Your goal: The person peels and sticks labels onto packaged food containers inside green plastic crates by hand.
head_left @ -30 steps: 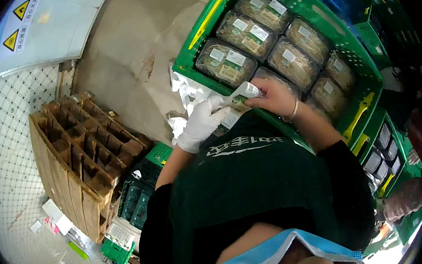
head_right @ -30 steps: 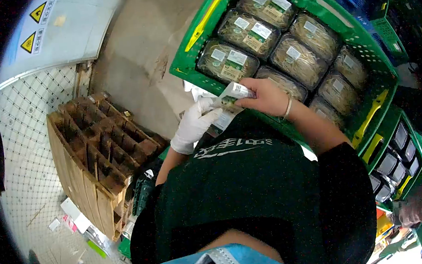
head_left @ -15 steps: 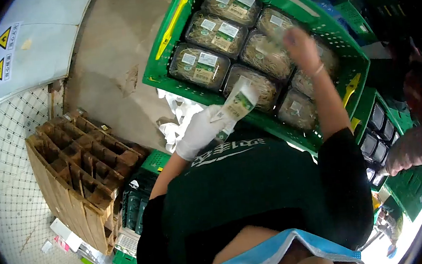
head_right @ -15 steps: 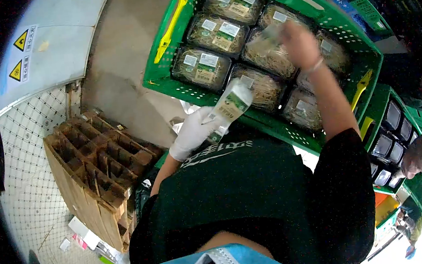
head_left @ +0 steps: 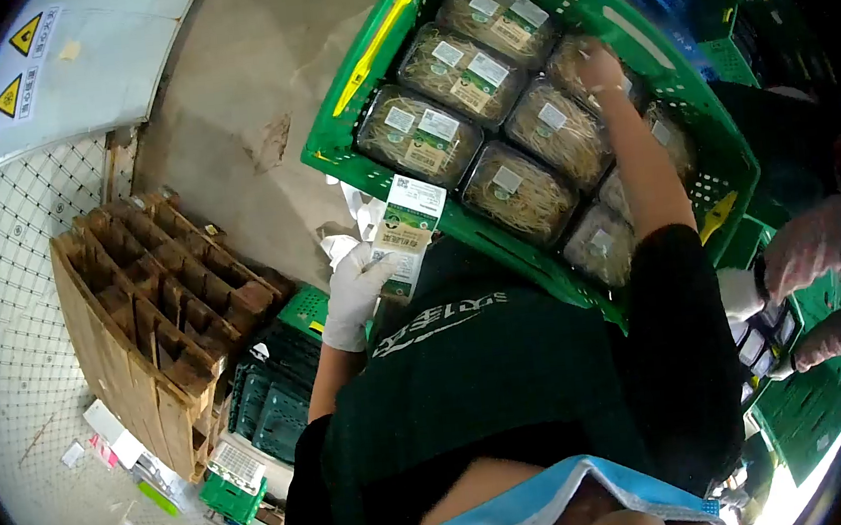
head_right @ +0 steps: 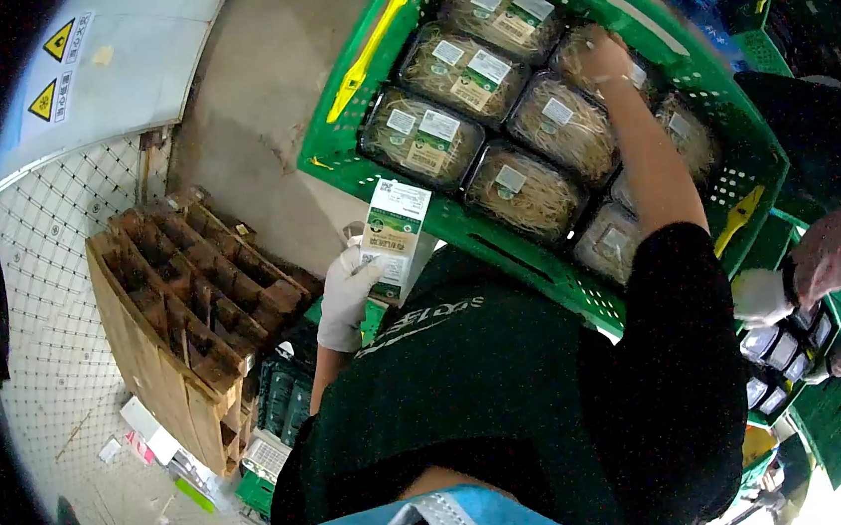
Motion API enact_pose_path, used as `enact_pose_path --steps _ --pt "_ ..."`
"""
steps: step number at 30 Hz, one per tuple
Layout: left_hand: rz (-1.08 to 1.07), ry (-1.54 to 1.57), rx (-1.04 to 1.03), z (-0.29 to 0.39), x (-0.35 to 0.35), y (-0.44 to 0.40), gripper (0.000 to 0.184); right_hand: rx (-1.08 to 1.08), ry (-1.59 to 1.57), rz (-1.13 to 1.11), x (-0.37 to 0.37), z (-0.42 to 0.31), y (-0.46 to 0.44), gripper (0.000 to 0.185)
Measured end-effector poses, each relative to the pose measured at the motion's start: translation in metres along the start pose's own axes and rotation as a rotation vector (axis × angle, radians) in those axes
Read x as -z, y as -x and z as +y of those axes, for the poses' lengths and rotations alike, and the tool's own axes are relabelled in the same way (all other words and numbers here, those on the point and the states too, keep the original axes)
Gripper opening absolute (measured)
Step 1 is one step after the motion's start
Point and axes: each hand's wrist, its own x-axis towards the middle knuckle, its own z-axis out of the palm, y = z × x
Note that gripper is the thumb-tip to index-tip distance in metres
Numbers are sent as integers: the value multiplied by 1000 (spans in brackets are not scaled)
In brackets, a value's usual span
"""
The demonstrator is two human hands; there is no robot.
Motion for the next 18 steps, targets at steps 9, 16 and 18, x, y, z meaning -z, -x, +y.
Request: enact_pose_path --steps 9,16,18 --pt "141 -5 78 -5 11 10 21 317 237 261 -60 -84 -41 42" --pt "135 55 55 -2 9 5 20 122 234 211 -42 -70 -42 45" --pt "137 48 50 -5 11 4 21 124 336 140 -38 -72 -47 45"
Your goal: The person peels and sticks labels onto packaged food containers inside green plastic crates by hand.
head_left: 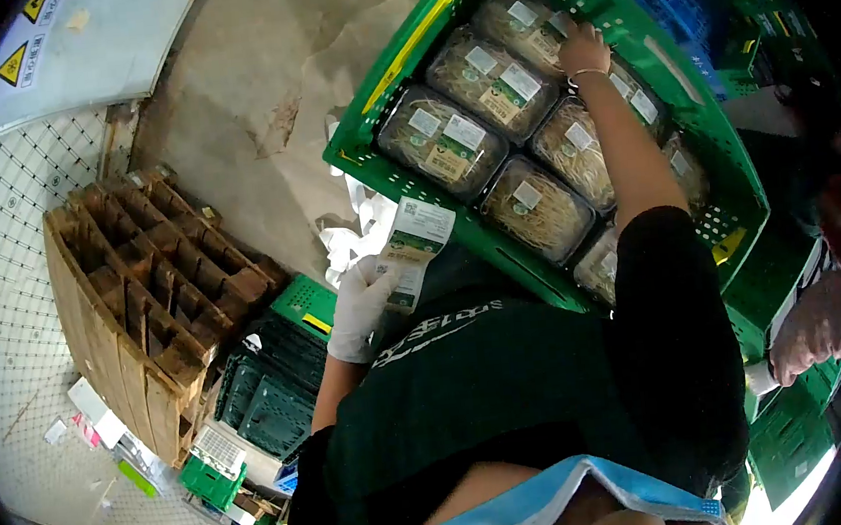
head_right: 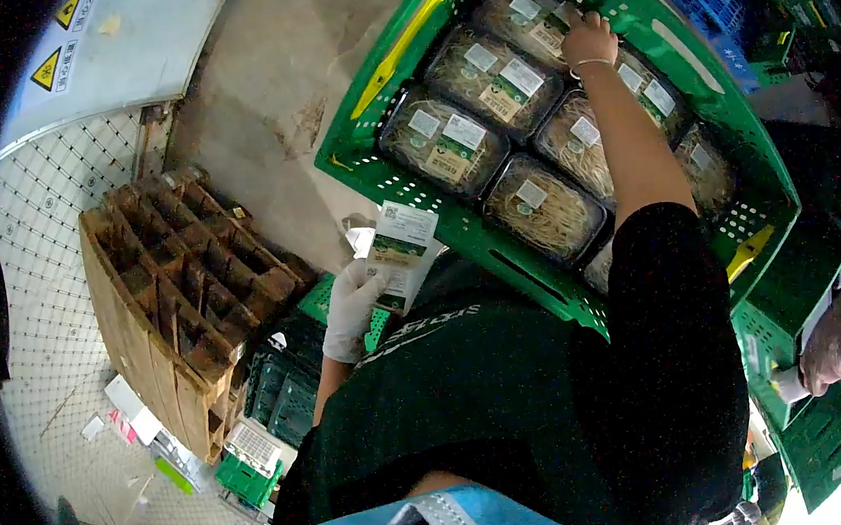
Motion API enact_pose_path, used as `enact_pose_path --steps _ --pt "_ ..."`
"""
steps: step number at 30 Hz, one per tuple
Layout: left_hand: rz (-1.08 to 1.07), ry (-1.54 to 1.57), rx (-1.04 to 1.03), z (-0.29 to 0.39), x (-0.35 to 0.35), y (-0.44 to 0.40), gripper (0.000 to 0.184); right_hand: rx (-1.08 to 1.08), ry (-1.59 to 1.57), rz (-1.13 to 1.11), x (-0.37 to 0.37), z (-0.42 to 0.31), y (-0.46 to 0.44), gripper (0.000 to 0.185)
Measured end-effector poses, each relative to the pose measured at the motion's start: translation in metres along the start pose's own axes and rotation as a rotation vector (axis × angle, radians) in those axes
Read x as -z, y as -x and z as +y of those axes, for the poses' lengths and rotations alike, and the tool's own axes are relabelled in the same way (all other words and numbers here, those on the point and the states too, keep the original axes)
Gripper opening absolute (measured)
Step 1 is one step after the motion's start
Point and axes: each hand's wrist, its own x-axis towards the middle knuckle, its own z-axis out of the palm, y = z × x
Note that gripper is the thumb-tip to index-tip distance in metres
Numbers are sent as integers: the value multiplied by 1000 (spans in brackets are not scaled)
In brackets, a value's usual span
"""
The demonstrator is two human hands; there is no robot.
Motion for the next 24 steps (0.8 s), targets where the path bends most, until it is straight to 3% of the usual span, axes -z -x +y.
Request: enact_pose_path --steps 5,11,12,15,17,18,24 --pt "-1 -42 -29 -4 2 2 21 9 195 -60 8 -13 0 49" --pt "40 -108 36 -4 12 11 24 -56 169 -168 22 0 27 48" --pt "41 -37 -7 -8 13 12 24 21 99 97 10 5 43 44" --pt "44 23 -27 -13 15 15 24 212 -106 86 -2 -11 69 40" --pt "44 0 -11 -10 14 17 23 573 -239 146 -12 -29 84 38" --pt "53 18 8 -5 12 19 23 631 -254 -2 -3 -45 90 38" --pt "43 68 -40 0 8 22 20 795 45 -141 21 -80 92 32"
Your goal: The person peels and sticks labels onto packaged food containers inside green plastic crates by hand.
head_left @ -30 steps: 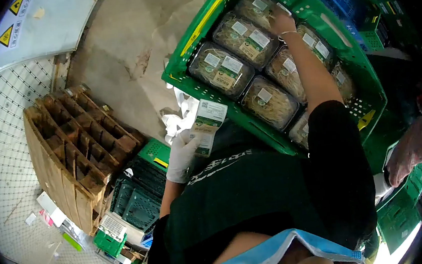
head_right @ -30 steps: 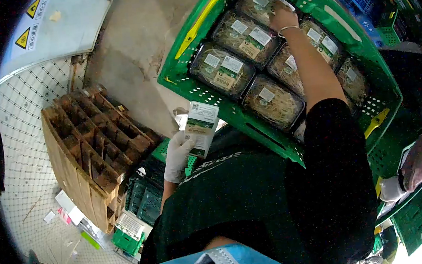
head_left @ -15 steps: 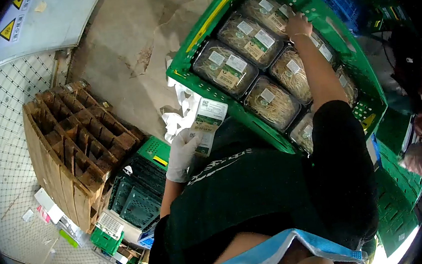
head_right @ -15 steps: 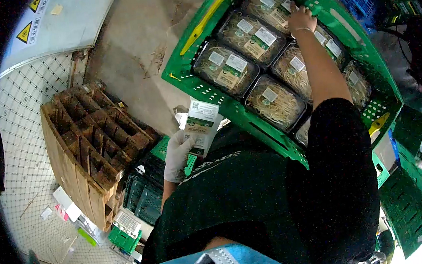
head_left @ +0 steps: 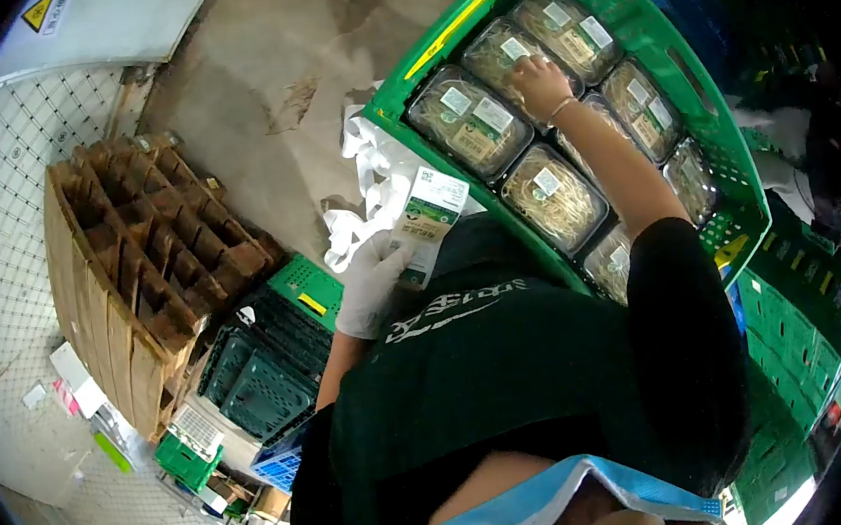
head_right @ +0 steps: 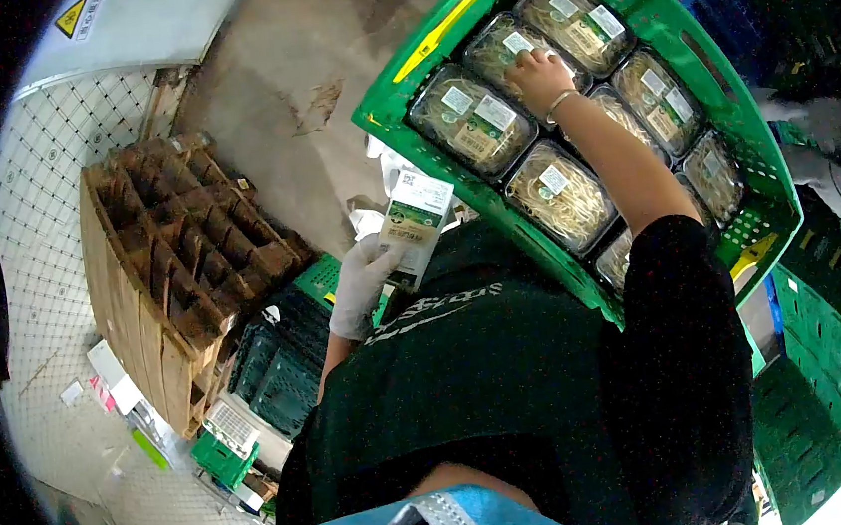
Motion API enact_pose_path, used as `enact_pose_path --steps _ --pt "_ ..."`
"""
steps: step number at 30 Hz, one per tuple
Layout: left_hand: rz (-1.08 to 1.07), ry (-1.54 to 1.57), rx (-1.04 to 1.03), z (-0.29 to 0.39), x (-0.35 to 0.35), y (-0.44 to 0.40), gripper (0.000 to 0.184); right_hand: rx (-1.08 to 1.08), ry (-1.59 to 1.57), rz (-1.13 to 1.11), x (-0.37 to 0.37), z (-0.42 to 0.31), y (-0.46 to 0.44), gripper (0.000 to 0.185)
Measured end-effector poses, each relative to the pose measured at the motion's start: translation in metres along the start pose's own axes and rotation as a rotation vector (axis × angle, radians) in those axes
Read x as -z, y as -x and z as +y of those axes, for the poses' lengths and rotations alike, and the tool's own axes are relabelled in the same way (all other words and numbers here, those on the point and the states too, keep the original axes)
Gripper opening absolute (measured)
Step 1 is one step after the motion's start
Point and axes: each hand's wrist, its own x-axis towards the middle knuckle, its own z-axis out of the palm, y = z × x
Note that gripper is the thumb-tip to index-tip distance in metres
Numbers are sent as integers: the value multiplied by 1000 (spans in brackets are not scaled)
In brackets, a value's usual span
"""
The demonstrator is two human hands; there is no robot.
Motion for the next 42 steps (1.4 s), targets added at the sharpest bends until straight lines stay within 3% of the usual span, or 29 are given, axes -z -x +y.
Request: enact_pose_path --steps 4,7,8,9,11,13,15,17,18,19,21,22,23,25,26,27,29,32,34,35,36,38,42 --pt "-20 -71 28 0 4 5 19 -52 -1 -79 1 7 -15 24" --pt "-34 -7 -5 -14 12 3 19 -219 -414 73 -2 29 -8 23" --pt "-38 26 -26 -20 16 2 18 -288 -422 61 -6 27 2 29" --pt "-38 27 -27 -20 17 3 18 -288 -421 61 -12 19 10 29" --pt "-53 -38 -3 -13 15 6 20 -401 -112 221 -31 2 24 42" --pt "-100 -79 -54 0 10 6 20 -373 -86 222 -27 -11 34 52" --pt "-139 -124 -93 3 8 8 21 -618 -115 152 -20 -24 39 55" --pt "-203 59 -231 3 4 4 22 -377 -670 294 26 -49 57 57" --pt "-252 5 -247 -4 8 -2 22 -202 -1339 283 46 -71 71 51" --pt "-267 -3 -250 -4 8 -3 22 18 -1389 149 61 -85 85 42" --pt "-352 -170 -267 -1 7 -10 39 98 -1221 72 117 -120 117 27" --pt "-364 -306 -277 11 7 -10 36 10 -1073 159 115 -127 124 21" --pt "-427 -419 -217 24 9 -8 29 55 -1033 272 108 -128 127 18" --pt "-435 -1016 -258 47 0 -7 21 21 -1016 110 108 -134 141 17" --pt "-360 -718 -523 35 -11 -5 14 23 -1012 143 107 -141 149 18" --pt "-412 -231 -417 28 -30 -6 10 31 -1007 178 105 -145 155 20" --pt "-258 -389 -536 29 -45 -7 10 -107 -1022 295 106 -144 163 18" --pt "-274 -565 -561 14 -58 -16 14 -132 -1032 394 101 -117 180 13" --pt "-428 -523 -432 25 -77 -3 18 -302 -922 531 78 -66 194 12" --pt "-463 -440 -383 15 -79 -6 19 -440 -752 430 88 -35 201 11" --pt "-488 -593 -350 2 -71 -16 16 -553 -672 332 77 -3 205 20" --pt "-447 -538 -310 4 -77 -12 13 -571 -433 154 25 43 207 43" --pt "-386 -390 -238 -8 -80 -17 7 -740 -253 79 -43 55 184 50"
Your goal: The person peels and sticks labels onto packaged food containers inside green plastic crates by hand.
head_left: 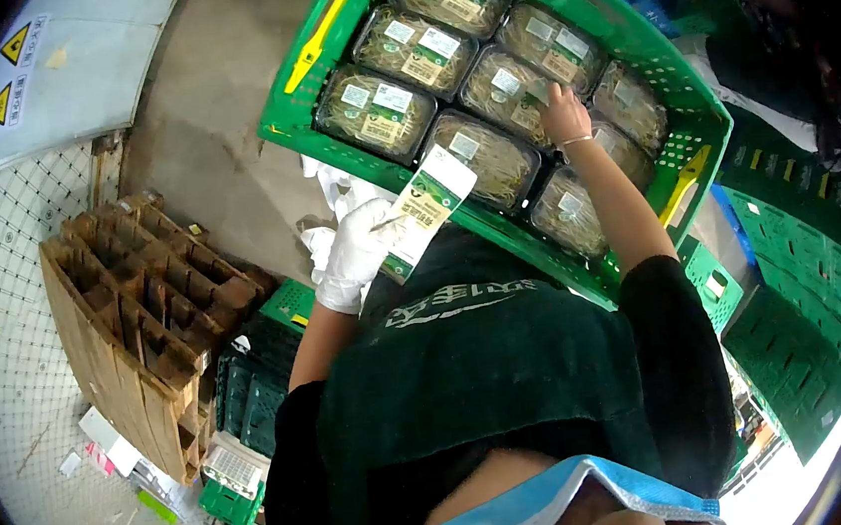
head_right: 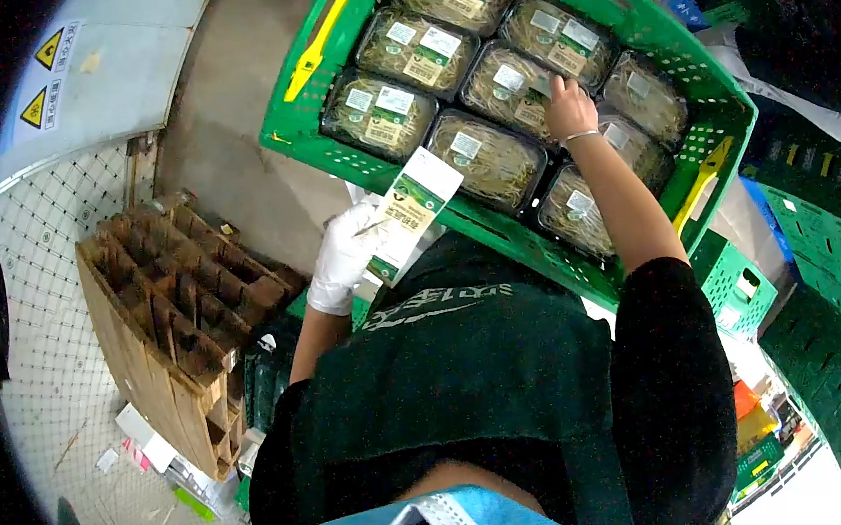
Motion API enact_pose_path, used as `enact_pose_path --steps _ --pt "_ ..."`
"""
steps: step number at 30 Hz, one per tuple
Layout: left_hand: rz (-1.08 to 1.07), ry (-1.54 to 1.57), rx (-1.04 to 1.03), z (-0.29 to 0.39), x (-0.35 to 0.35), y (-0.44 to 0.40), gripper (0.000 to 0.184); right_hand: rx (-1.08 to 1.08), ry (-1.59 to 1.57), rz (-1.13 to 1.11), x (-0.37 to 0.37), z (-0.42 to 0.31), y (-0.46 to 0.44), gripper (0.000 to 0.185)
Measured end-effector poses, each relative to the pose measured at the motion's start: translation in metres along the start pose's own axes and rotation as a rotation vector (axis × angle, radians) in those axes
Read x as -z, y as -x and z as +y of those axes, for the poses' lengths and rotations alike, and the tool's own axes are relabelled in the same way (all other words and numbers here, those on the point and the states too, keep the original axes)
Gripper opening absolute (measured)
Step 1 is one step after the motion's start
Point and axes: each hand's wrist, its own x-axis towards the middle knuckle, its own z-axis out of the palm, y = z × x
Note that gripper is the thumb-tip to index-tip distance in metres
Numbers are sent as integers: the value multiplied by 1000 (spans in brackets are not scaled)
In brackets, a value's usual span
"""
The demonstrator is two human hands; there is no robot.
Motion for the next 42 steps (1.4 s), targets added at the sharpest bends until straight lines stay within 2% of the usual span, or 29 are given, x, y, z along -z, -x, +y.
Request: enact_pose_path --steps 4,5,7,9,10,11,13,14,15,17,18,19,21,22,23,24,25,26,27,28,29,31,32,35,36,37,39,41,42 --pt "-6 130 29 2 -15 13 12 -112 86 47 26 -2 15 61" --pt "1 192 49 3 -21 12 13 -191 47 -48 41 -1 21 61" --pt "18 192 12 12 -39 12 14 -32 -365 -411 64 -7 38 56" --pt "23 347 47 19 -51 14 13 439 -1247 -492 72 -34 89 45" --pt "-36 181 -5 5 -44 14 21 515 -1109 -418 85 -49 107 36" --pt "-35 177 -10 6 -38 14 21 586 -969 -345 99 -60 119 26" --pt "-146 -524 -280 23 -32 17 29 557 -901 -333 107 -67 130 16" --pt "-9 -397 -310 34 -46 21 31 586 -907 -347 112 -70 135 11" --pt "22 -70 -239 29 -58 19 25 622 -934 -371 110 -71 138 12" --pt "47 -105 -235 30 -66 17 20 536 -978 -354 113 -80 149 16" --pt "111 -208 -315 29 -69 17 15 535 -936 -282 112 -83 151 17" --pt "139 -48 -296 27 -74 17 14 536 -935 -286 111 -84 151 17" --pt "53 -84 -102 27 -65 23 16 521 -822 -175 107 -81 141 18" --pt "20 -36 -151 17 -61 23 19 499 -688 -44 94 -72 127 19" --pt "-4 -204 -140 6 -48 24 18 304 -644 -11 84 -60 103 21" --pt "14 -181 -136 5 -38 30 16 192 -522 -45 77 -43 77 23" --pt "35 -158 -135 5 -27 38 15 198 -418 -53 63 -24 59 30" --pt "93 -51 -32 -5 -15 44 14 193 -446 -136 55 -22 59 37" --pt "148 56 76 -21 -3 50 13 282 -435 -248 17 -14 51 36" --pt "192 17 56 -35 7 55 15 247 -353 -278 -8 -21 60 34" --pt "199 128 22 -43 12 60 17 214 -269 -304 -27 -28 67 32" --pt "170 189 34 -35 11 65 20 273 -151 1 -53 -35 80 30" --pt "178 195 34 -32 10 66 20 341 -49 56 -57 -33 78 35" --pt "92 193 -39 -22 -2 61 23 46 93 -255 8 -45 80 51" --pt "83 214 -34 -19 -10 56 25 -22 -66 -400 36 -48 79 53" --pt "75 239 -30 -14 -20 51 27 -23 -63 -395 49 -50 85 53" --pt "-10 260 -41 -5 -39 42 29 349 -1331 -560 68 -53 109 46" --pt "-34 -23 -94 1 -45 36 29 547 -926 -337 100 -64 136 32" --pt "-41 -24 -101 17 -47 33 29 460 -841 -328 109 -66 145 22"
